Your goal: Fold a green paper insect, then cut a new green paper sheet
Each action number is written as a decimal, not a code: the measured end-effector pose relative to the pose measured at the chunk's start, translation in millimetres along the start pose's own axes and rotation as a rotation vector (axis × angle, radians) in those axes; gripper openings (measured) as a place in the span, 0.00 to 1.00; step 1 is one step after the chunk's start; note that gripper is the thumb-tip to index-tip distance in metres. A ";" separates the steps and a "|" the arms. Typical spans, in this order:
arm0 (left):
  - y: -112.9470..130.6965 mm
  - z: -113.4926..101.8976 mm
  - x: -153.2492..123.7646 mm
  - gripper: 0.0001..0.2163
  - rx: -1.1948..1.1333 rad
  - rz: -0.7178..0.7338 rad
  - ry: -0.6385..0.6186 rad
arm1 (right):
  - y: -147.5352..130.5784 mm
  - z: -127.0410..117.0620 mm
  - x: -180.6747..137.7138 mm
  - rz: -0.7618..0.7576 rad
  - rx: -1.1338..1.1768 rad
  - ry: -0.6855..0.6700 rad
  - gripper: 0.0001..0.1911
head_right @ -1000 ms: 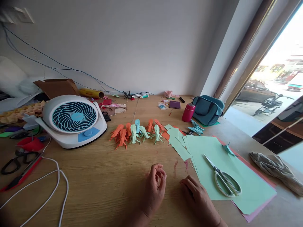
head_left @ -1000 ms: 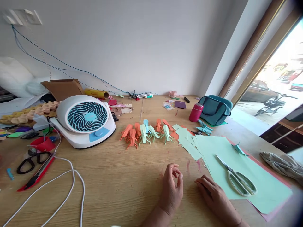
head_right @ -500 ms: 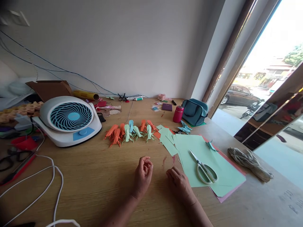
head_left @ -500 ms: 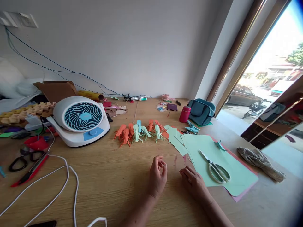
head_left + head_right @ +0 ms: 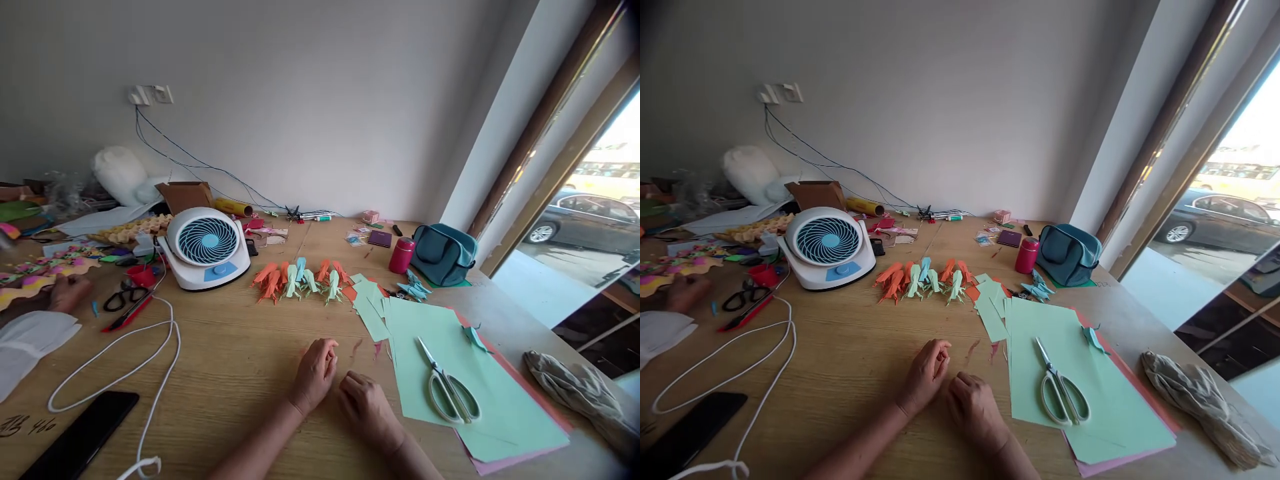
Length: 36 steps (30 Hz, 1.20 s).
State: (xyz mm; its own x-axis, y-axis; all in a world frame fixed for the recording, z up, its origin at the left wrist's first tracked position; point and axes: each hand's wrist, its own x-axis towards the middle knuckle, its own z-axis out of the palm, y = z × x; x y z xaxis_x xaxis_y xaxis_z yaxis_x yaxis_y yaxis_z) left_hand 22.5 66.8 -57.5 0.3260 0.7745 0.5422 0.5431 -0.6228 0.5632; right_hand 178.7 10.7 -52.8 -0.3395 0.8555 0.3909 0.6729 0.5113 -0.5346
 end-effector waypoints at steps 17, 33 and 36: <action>-6.8 2.6 -4.5 0.08 0.309 -0.099 0.136 | 3.1 12.7 6.4 0.135 0.438 0.035 0.21; 0.7 8.7 3.4 0.13 0.391 -0.137 -0.036 | 6.0 7.4 4.4 0.011 0.424 0.131 0.23; 5.2 6.6 3.2 0.13 0.411 -0.118 -0.044 | 6.4 6.9 5.0 0.025 0.385 0.192 0.24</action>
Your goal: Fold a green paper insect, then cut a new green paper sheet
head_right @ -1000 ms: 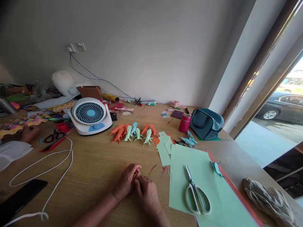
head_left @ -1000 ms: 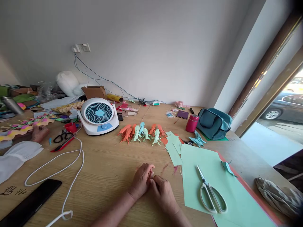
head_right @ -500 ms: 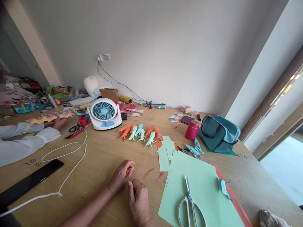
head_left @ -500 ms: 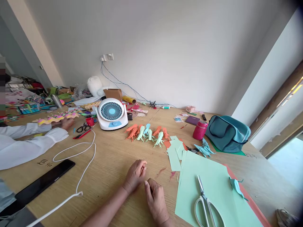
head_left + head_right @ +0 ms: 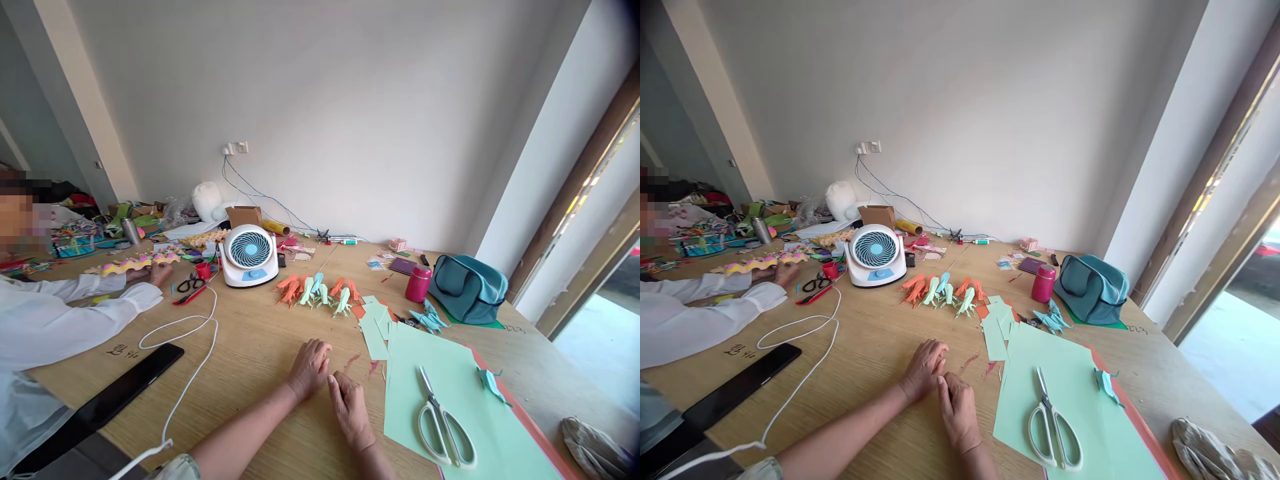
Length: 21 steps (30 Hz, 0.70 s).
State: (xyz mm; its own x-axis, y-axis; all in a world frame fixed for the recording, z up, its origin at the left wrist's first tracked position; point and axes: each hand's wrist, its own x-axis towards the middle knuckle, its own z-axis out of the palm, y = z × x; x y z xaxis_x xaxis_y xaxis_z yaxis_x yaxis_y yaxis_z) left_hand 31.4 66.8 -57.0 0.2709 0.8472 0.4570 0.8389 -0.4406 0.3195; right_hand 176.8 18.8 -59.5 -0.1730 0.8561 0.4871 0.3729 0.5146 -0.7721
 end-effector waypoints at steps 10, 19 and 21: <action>5.8 -3.3 0.9 0.18 0.043 0.039 -0.050 | 11.2 0.4 7.7 0.120 -0.183 0.275 0.24; 10.1 -10.6 1.1 0.17 0.039 0.121 -0.096 | 15.6 0.9 7.9 0.190 -0.369 0.330 0.27; 10.2 -10.7 1.1 0.17 0.039 0.137 -0.098 | 18.5 1.7 8.0 0.211 -0.405 0.322 0.27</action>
State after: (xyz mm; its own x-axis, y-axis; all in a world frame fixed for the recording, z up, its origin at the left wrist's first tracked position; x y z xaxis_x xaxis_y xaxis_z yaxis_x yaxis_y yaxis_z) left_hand 35.2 60.1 -44.3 0.4274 0.8055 0.4105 0.8079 -0.5441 0.2263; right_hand 180.8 35.3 -70.5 0.2071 0.8477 0.4884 0.7004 0.2201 -0.6790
